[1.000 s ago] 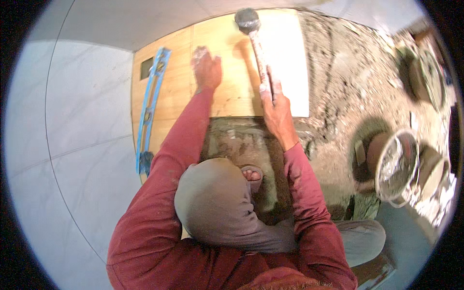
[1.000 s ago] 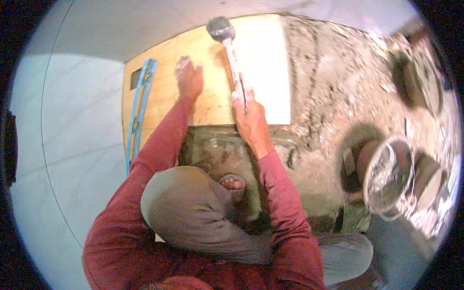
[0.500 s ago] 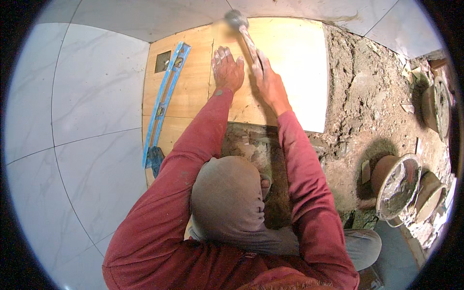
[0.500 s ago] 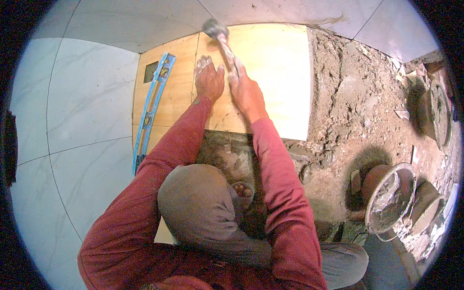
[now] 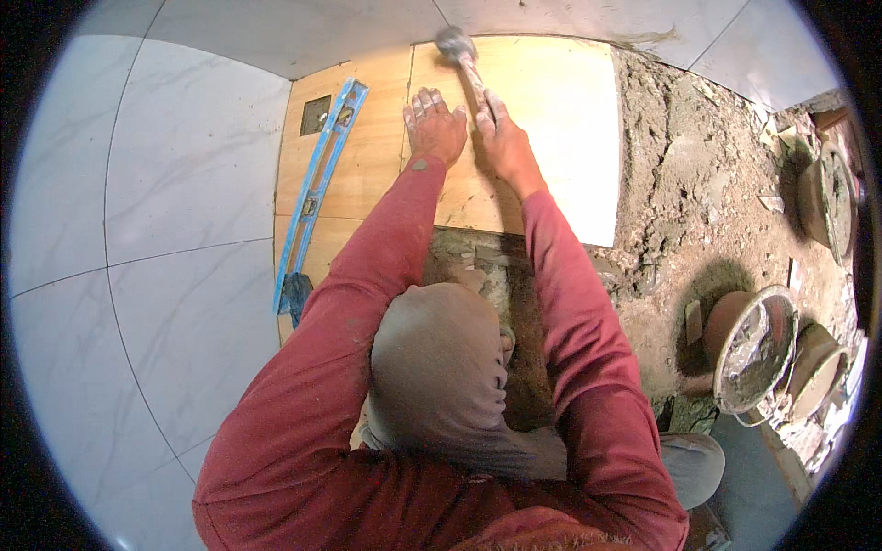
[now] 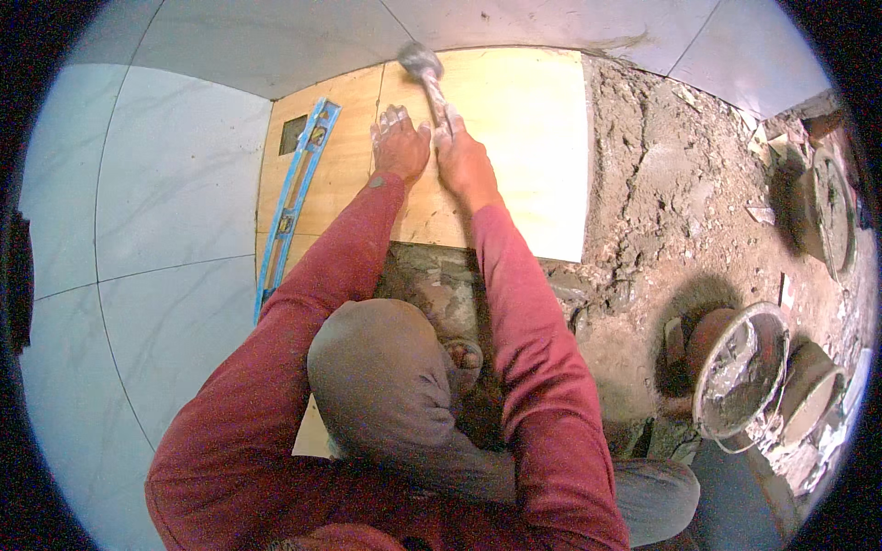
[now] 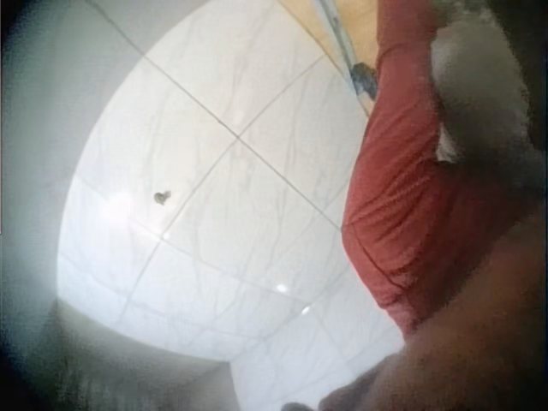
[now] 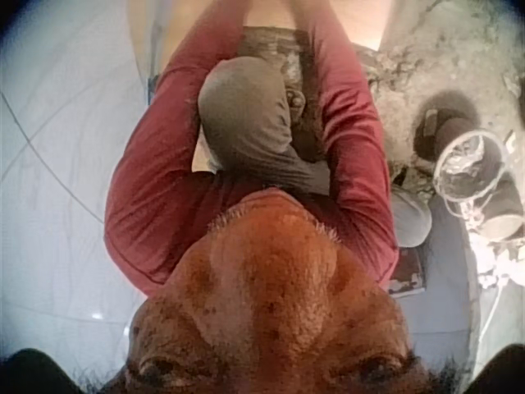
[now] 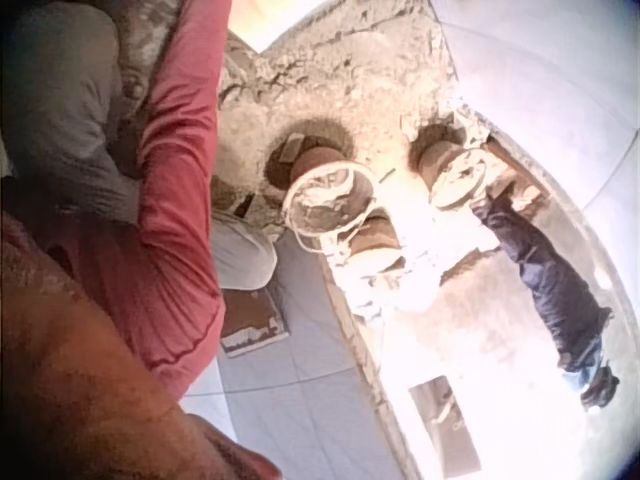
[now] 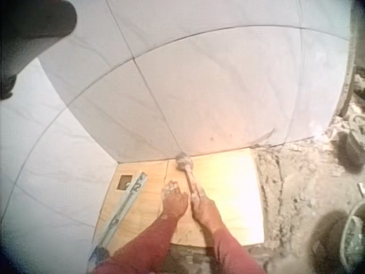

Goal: The person installs a floor tile using a rubber mallet and a level. They tap the tile into place on mortar, wipe the surface with a cloth, and use a level to check the alignment.

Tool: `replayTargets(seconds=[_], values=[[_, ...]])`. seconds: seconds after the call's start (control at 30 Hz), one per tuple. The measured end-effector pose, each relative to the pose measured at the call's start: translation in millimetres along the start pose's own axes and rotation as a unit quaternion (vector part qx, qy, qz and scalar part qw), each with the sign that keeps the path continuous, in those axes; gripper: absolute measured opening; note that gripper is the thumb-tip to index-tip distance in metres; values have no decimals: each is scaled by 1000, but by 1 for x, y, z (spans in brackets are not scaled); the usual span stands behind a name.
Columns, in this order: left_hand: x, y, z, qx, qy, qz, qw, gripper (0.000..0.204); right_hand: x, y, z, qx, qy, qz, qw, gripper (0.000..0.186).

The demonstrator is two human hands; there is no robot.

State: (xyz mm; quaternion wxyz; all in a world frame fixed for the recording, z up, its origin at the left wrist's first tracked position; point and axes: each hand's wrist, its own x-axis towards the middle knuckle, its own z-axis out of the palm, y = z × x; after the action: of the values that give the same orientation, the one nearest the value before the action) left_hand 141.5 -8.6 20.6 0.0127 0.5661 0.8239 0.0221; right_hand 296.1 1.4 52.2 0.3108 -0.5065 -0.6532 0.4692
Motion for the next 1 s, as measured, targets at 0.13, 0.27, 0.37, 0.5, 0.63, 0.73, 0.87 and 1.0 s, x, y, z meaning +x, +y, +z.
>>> replayTargets(seconds=[0.13,0.27,0.37,0.5,0.63,0.73,0.87,1.0], values=[[-5,-6,-7,-21,-34,-24,999,73,-25,-54,-37,26,-7,-32,999,47],[11,-36,7,23,-26,-5,999,73,-42,-31,-34,-25,-9,6,1000,45],[21,-23,0,11,-43,12,999,84,-50,-45,-63,-16,12,-18,1000,41],[32,-27,-33,62,-219,78,971,128,-122,-26,-78,-103,72,-46,991,35],[49,-23,-34,120,-276,112,947,133,-139,16,-74,-82,88,35,992,37],[48,-9,-24,131,-260,127,948,133,-138,21,-93,-117,121,-39,985,38],[51,-34,-22,147,-248,141,947,131,-168,20,-99,-99,72,-31,992,39],[51,-38,-16,127,-253,157,946,105,-197,35,-95,-91,-11,85,992,49]])
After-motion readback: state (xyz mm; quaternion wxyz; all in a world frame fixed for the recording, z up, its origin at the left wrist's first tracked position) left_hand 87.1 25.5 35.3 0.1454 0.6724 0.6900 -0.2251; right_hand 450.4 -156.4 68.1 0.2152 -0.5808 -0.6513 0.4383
